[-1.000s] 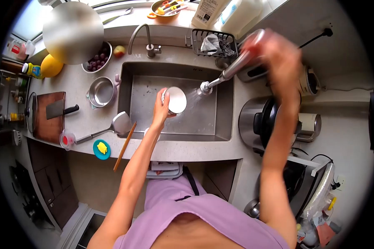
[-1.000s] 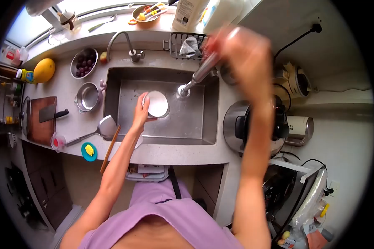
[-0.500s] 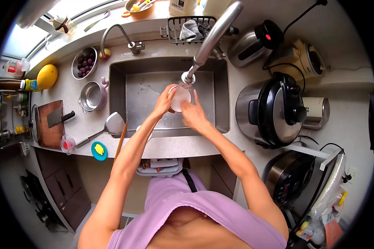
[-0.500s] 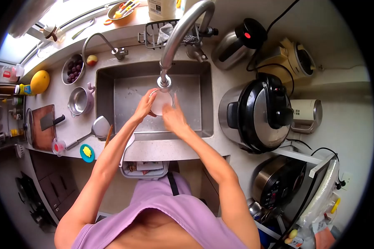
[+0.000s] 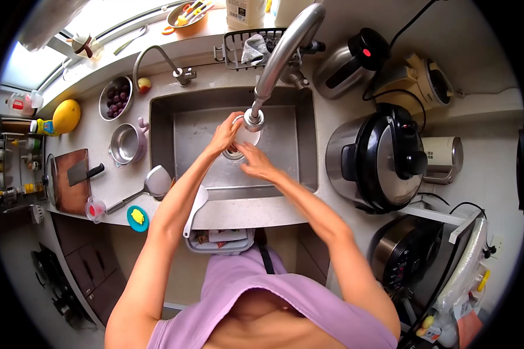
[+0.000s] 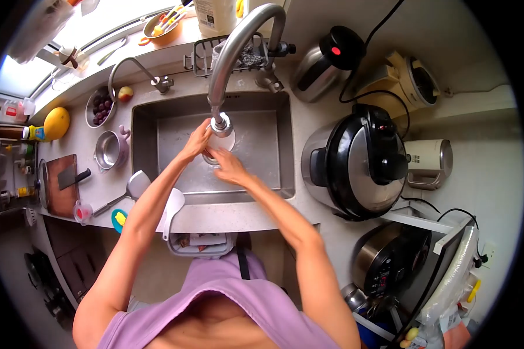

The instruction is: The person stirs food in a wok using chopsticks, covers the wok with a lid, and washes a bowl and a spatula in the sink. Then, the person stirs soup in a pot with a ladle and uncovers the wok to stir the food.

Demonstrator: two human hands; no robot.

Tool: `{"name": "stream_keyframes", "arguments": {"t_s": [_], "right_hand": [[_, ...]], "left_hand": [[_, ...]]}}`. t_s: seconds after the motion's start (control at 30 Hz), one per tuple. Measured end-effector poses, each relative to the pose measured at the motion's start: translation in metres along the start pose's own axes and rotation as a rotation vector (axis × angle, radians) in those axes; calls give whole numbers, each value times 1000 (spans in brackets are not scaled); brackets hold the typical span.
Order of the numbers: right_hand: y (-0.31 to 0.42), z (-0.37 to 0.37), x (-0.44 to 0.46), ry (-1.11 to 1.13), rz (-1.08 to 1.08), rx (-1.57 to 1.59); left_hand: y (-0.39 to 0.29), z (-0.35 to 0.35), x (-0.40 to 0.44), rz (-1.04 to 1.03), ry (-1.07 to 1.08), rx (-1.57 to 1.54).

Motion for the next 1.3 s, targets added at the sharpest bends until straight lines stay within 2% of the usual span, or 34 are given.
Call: {"name": "stream_keyframes", "arguments": {"t_s": [0.07, 0.1, 0.17, 0.2, 0.23, 0.27, 0.3, 0.33, 0.37, 0.4, 0.47, 0.5, 0.53, 0.57, 0.6, 0.63, 0.67, 0.7, 0.73, 0.8, 0.83, 0.87, 0.9, 0.93, 1.0, 1.03, 1.07, 1.13, 1.17, 1.23, 1.27, 1.3], "right_hand": [[0, 0, -12, 145, 285, -479], [-6, 2, -5, 418, 224, -1031], [-18, 6, -7, 384, 230, -1146], [-30, 5, -5, 351, 249, -1256], [-36, 10, -9, -127, 188, -665], [-30, -5, -16, -251, 64, -539], [-28, -16, -16, -366, -62, -404], [-25, -21, -9, -21, -641, -143], [-53, -37, -9, -254, -559, 398], [-64, -41, -6, -250, -465, 693], [-60, -35, -9, -249, -279, 508], [-62, -22, -10, -249, -267, 506], [-49, -5, -9, -65, -60, -97], [-36, -1, -7, 117, 149, -700], [-24, 3, 0, 111, 158, -711], [-25, 5, 7, 77, -120, -334], [-29, -5, 8, 45, -384, 49], [-56, -28, 2, -235, -253, 196], [-19, -13, 2, -325, -234, 319], [-19, -9, -13, -69, 48, -182], [-36, -2, -18, -70, 56, -180], [-46, 0, -21, -17, 201, -555], [-52, -4, -23, 38, 345, -933], [-55, -13, -22, 35, 352, -941], [-84, -33, -11, -172, -171, -95], [-63, -36, -8, -387, -381, 224], [-57, -38, -7, -466, -359, 251], [-47, -41, -15, -360, -158, 2], [-58, -30, -19, -362, -156, 5], [-50, -16, -25, -73, 400, -782], [-55, -7, -25, -75, 401, -785], [-60, -3, -23, 19, 425, -959]], "left_hand": [[2, -1, -6, 83, 45, 70], [11, -7, -6, 119, 39, 74], [15, -13, 0, 133, 16, 41], [23, -15, 13, -5, -37, 88], [36, -22, 25, -91, -94, 240], [50, -28, 36, -172, -166, 393], [60, -37, 38, -95, -234, 459], [68, -44, 36, -23, -223, 490], [53, -42, 18, 22, -256, 420], [52, -35, 17, -30, -282, 261], [41, -26, 14, -23, -242, 166], [49, -26, 21, -100, -218, 125], [35, -25, 14, -109, -225, 127], [30, -30, 8, 33, -142, -57], [26, -36, 4, 172, -57, -245], [23, -38, 7, 144, -49, -221], [51, -45, 36, -24, -79, 9], [47, -40, 37, -148, -151, 32], [41, -34, 37, -266, -221, 59], [30, -21, 27, -123, -81, -98], [50, -26, 39, -227, -137, 91], [59, -29, 45, -330, -191, 280], [32, -31, 17, 21, -19, -3], [28, -35, 16, 55, 9, -73], [63, -52, 51, -142, -62, 154], [65, -53, 52, -121, -101, 322], [71, -52, 58, -70, -102, 288], [27, -23, 29, -118, -151, 266], [13, -13, 24, -118, -152, 271], [16, -16, 19, 150, 97, 444], [24, -20, 20, 147, 95, 445], [24, -23, 16, 158, 68, 415]]}}
Point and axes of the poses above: each hand's wrist, its own x-axis towards the middle knuckle, its own z-axis out of the back of the hand, y = z × x, the point moved 6 cm from there along x, towards the middle knuckle, and after that the axes turned 10 degrees about z, right-handed, at the moved point
